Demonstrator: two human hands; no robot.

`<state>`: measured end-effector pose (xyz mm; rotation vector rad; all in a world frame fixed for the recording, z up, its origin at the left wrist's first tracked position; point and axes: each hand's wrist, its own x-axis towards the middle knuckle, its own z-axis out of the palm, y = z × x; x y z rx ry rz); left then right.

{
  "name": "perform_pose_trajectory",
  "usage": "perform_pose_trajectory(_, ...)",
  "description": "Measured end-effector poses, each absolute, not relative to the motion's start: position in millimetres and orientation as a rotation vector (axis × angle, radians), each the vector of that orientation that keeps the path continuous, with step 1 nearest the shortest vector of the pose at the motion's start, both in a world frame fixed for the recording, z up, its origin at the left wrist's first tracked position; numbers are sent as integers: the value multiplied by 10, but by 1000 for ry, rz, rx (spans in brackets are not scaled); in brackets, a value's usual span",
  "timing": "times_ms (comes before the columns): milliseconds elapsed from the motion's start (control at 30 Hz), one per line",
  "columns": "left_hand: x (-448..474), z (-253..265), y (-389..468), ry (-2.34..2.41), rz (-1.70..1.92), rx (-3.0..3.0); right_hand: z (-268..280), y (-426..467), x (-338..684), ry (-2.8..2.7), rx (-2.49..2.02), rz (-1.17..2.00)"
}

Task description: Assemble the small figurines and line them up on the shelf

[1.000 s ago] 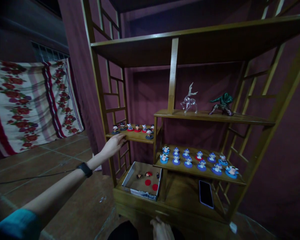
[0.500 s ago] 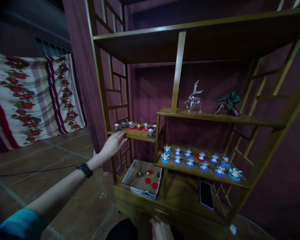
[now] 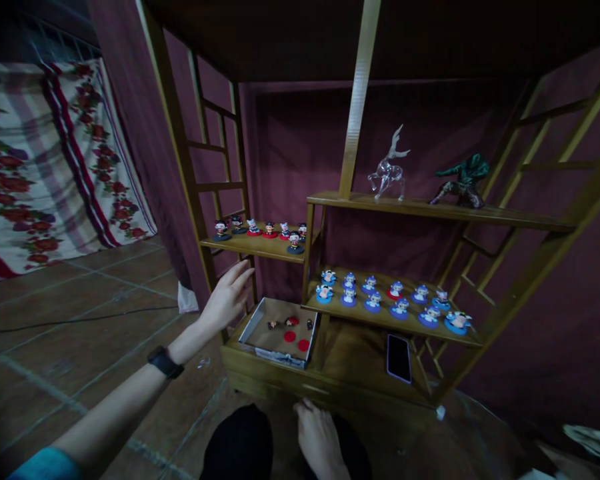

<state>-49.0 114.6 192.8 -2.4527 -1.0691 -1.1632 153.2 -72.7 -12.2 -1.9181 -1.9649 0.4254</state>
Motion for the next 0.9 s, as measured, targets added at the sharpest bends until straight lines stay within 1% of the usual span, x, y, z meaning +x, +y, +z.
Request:
perform_pose_trajectory(167, -421, 1297, 1186, -1264, -1075, -2639, -44, -649, 1552, -1897, -1855, 552)
perform_pose_trajectory(333, -393, 559, 1369, -1640, -1003, -2848, -46, -372, 1599, -1799, -1760, 628)
perform_pose_trajectory(467, -335, 114, 1579, -1956, -877, -2910, -85, -27, 1633, -1771, -1712, 674)
perform_pose_trajectory(567, -201, -74, 1735, -2058, -760, -2871, -162, 280, 1618, -1752, -1649, 696)
perform_pose_trajectory(700, 104, -147, 1934, -2089, -646, -2856, -292, 613, 1541, -1752, -1607, 768)
perform_pose_trajectory(900, 533, -245, 2259, -2056, -439, -2925, -282, 730, 1492, -1897, -1688, 723)
